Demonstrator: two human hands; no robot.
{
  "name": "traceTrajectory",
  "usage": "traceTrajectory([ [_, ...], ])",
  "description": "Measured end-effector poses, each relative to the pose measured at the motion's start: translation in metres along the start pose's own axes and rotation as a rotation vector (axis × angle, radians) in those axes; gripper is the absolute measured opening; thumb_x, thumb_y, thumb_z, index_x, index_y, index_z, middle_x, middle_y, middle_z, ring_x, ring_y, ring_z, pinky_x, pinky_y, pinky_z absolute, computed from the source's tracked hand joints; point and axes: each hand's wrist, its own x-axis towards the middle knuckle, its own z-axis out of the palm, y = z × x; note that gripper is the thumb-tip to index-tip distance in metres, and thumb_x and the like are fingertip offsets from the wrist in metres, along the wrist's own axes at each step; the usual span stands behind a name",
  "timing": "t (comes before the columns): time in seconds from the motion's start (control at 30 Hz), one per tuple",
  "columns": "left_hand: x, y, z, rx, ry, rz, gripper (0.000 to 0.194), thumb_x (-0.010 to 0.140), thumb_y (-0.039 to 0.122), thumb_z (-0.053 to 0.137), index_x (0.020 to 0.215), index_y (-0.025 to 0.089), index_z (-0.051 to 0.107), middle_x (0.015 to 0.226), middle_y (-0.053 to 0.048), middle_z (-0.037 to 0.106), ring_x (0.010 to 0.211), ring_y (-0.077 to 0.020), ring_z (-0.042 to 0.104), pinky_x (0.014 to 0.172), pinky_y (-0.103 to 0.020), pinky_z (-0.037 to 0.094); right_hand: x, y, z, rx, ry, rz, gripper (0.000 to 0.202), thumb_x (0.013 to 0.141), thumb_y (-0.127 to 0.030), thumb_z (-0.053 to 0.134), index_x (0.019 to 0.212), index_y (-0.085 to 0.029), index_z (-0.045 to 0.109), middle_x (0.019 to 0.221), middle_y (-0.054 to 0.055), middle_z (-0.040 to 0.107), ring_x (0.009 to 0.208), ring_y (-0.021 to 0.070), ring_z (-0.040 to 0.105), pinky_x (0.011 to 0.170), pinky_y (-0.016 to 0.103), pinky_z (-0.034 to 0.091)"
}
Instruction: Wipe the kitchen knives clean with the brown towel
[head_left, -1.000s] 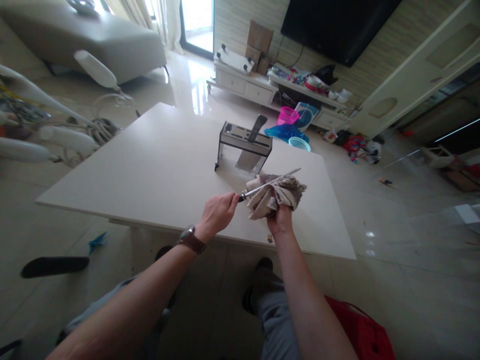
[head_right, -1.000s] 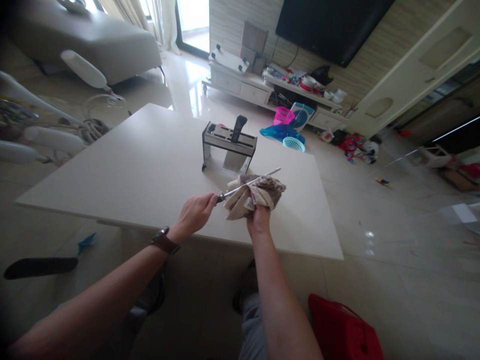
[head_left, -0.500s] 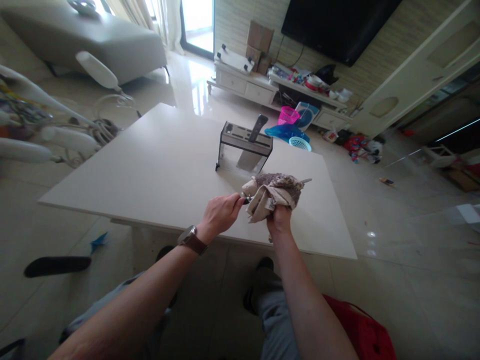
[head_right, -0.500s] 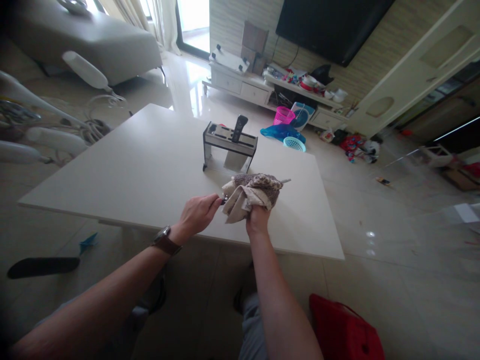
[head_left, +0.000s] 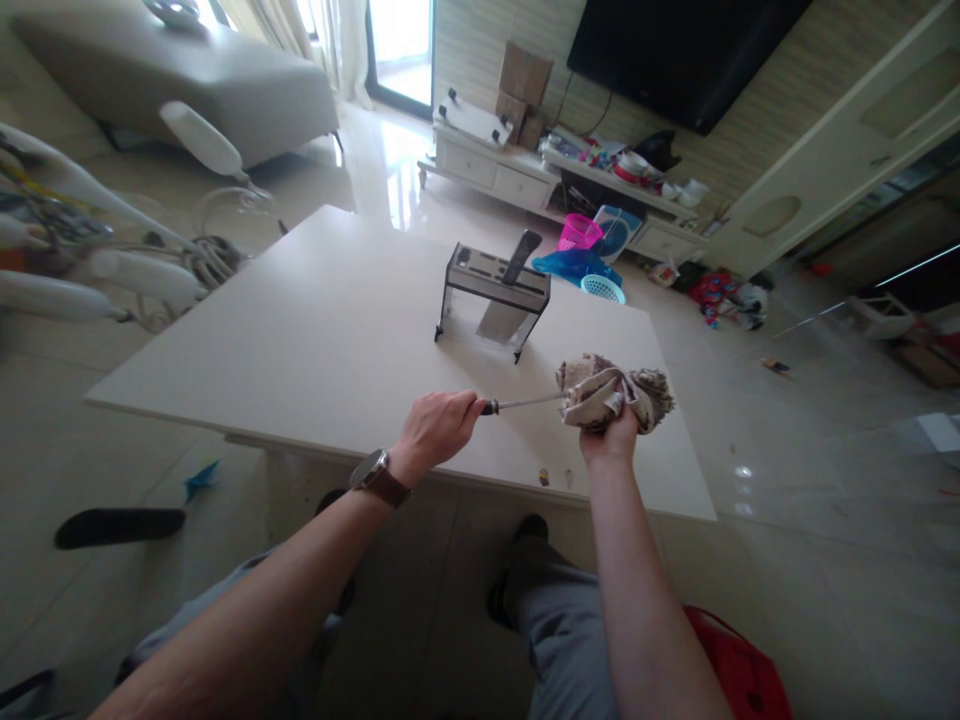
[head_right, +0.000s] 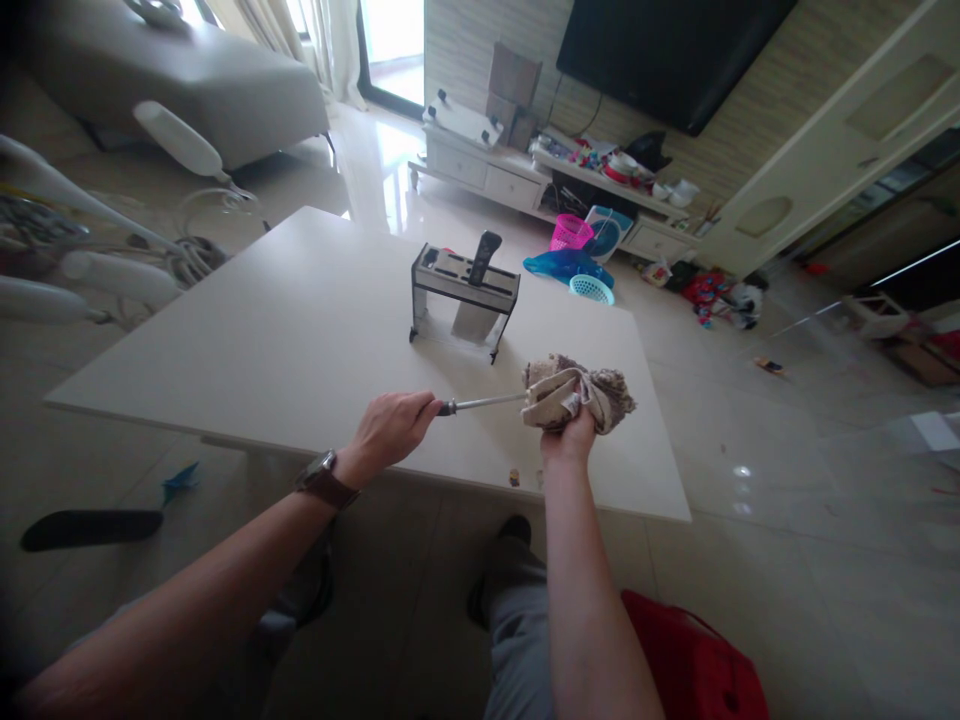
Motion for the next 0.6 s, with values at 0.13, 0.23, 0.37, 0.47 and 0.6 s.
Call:
traceTrajectory([
  [0.13, 0.002, -0.003, 0.004, -0.073, 0.039, -0.049, 0.05, 0.106, 0.046, 0.033, 0.081, 0.02, 0.068, 0.077, -0.01, 0.072, 0.068, -0.0223, 0.06, 0.062, -0.035, 0.022, -0.005, -0.001, 0.008, 0.039, 0.046, 0.058, 0.024, 0.084, -0.039, 0.067, 0.101, -0.023, 0.072, 0.097, 0.0, 0.079, 0.092, 0.0163, 0.075, 0.087, 0.036, 0.063],
  [0.23, 0.005, -0.003, 0.006, -0.223, 0.099, -0.093, 0.049, 0.105, 0.044, 0.034, 0.078, 0.02, 0.067, 0.073, -0.008, 0.069, 0.066, -0.0204, 0.057, 0.062, -0.033, 0.024, -0.01, 0.003, 0.012, 0.049, 0.054, 0.106, 0.023, 0.083, -0.038, 0.069, 0.102, -0.025, 0.072, 0.096, -0.002, 0.079, 0.092, 0.0166, 0.075, 0.086, 0.037, 0.063],
  [0.37, 0.01, 0.0, 0.009, -0.546, 0.121, -0.178, 0.05, 0.102, 0.046, 0.035, 0.069, 0.018, 0.061, 0.062, -0.003, 0.06, 0.059, -0.0157, 0.05, 0.06, -0.03, 0.027, -0.016, 0.014, 0.016, 0.022, 0.016, 0.135, 0.022, 0.079, -0.035, 0.074, 0.098, -0.025, 0.072, 0.096, -0.003, 0.079, 0.096, 0.0172, 0.074, 0.09, 0.037, 0.062],
  [0.47, 0.014, 0.003, 0.012, -0.86, 0.021, -0.225, 0.048, 0.097, 0.051, 0.041, 0.066, 0.018, 0.057, 0.054, 0.001, 0.05, 0.05, -0.0116, 0.042, 0.053, -0.027, 0.028, -0.022, 0.023, 0.021, -0.009, -0.023, 0.128, 0.027, 0.073, -0.033, 0.08, 0.097, -0.025, 0.071, 0.096, -0.004, 0.078, 0.095, 0.0164, 0.073, 0.092, 0.036, 0.061],
  [0.6, 0.016, 0.003, 0.017, -1.197, -0.168, -0.266, 0.045, 0.089, 0.057, 0.05, 0.069, 0.017, 0.057, 0.049, 0.004, 0.043, 0.041, -0.0081, 0.034, 0.044, -0.024, 0.025, -0.033, 0.029, 0.033, -0.082, -0.048, 0.077, 0.033, 0.065, -0.032, 0.085, 0.094, -0.024, 0.071, 0.094, -0.005, 0.078, 0.091, 0.0149, 0.071, 0.09, 0.031, 0.059],
])
